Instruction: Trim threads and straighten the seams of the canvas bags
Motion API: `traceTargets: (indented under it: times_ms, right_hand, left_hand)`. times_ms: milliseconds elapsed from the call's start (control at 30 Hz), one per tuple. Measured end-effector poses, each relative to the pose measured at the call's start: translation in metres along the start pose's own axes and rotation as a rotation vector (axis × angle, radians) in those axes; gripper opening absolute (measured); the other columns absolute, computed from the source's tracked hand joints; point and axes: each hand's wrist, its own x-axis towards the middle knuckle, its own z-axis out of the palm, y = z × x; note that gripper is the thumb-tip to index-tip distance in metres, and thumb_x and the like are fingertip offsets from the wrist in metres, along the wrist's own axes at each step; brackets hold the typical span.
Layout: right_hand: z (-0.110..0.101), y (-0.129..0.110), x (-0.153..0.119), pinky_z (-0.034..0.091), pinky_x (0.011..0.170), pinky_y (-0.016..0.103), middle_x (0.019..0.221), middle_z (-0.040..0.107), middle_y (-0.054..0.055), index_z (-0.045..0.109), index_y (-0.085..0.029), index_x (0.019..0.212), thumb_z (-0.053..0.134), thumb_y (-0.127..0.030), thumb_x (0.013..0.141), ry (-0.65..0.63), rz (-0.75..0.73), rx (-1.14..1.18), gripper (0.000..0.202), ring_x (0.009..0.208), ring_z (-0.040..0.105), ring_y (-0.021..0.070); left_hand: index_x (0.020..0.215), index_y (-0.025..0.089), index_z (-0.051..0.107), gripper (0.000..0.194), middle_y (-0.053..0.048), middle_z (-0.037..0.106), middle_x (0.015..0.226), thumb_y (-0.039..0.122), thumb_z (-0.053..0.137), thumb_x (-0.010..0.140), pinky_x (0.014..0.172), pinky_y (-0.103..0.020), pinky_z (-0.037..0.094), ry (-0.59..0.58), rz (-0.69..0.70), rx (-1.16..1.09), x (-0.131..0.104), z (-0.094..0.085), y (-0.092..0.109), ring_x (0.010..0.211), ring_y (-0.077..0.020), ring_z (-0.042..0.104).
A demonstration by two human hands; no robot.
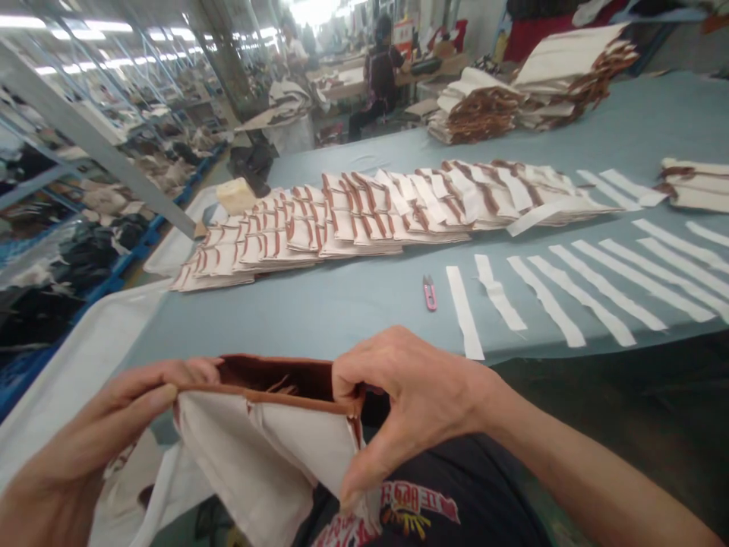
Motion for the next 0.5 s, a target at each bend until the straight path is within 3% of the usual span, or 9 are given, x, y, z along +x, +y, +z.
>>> traceTargets:
  times_ms: [67,133,200,267,367,500]
  right_hand:
    - [-0.008,-0.007,0.005,0.029,0.054,0.023,0.063,0.051,-0.012,0.061,-0.021,0.075,0.099,-0.044,0.062,-0.095,0.101,0.095,0.046,0.056,0.043,0.0073]
    - [-0.018,-0.012,0.01,0.034,0.056,0.023,0.073,0.057,-0.008,0.065,-0.02,0.087,0.096,-0.05,0.064,-0.155,0.172,0.264,0.049,0.063,0.047,0.0092]
    - [-0.026,-0.017,0.014,0.042,0.063,0.023,0.088,0.063,-0.002,0.064,-0.018,0.101,0.087,-0.059,0.074,-0.166,0.2,0.468,0.054,0.074,0.054,0.0122]
    - [-0.031,-0.024,0.016,0.046,0.07,0.025,0.095,0.061,0.001,0.058,-0.018,0.111,0.072,-0.057,0.09,-0.147,0.208,0.607,0.046,0.079,0.056,0.0136]
    - [-0.031,-0.035,0.019,0.049,0.069,0.026,0.092,0.056,0.0,0.056,-0.019,0.111,0.055,-0.041,0.101,-0.113,0.203,0.678,0.024,0.076,0.056,0.0129]
    - [-0.024,-0.042,0.021,0.05,0.069,0.027,0.093,0.061,0.002,0.056,-0.019,0.102,0.051,-0.029,0.094,-0.119,0.216,0.693,0.014,0.08,0.058,0.015]
  left_hand:
    - [0.072,0.017,0.062,0.065,0.001,0.076,0.082,0.056,0.029,0.111,0.09,-0.038,0.056,0.041,-0.095,-0.303,0.011,0.005,-0.01,0.09,-0.0193,0.069]
    - [0.072,0.016,0.063,0.058,0.001,0.076,0.083,0.064,0.05,0.103,0.091,-0.035,0.055,0.033,-0.14,-0.466,0.017,0.012,-0.02,0.09,-0.0196,0.068]
    - [0.072,0.016,0.065,0.056,-0.001,0.078,0.086,0.066,0.059,0.098,0.092,-0.033,0.055,0.0,-0.139,-0.5,0.021,0.021,-0.027,0.091,-0.0212,0.069]
    - [0.075,0.016,0.069,0.058,-0.004,0.079,0.089,0.069,0.056,0.098,0.094,-0.035,0.055,-0.021,-0.132,-0.491,0.027,0.031,-0.029,0.092,-0.0236,0.07]
    - [0.083,0.017,0.075,0.066,-0.008,0.079,0.091,0.074,0.046,0.098,0.102,-0.038,0.052,-0.047,-0.099,-0.481,0.038,0.046,-0.017,0.094,-0.0266,0.07]
    - [0.096,0.018,0.077,0.068,-0.008,0.079,0.104,0.077,0.043,0.098,0.107,-0.036,0.047,-0.015,0.003,-0.507,0.054,0.056,0.028,0.106,-0.0279,0.068]
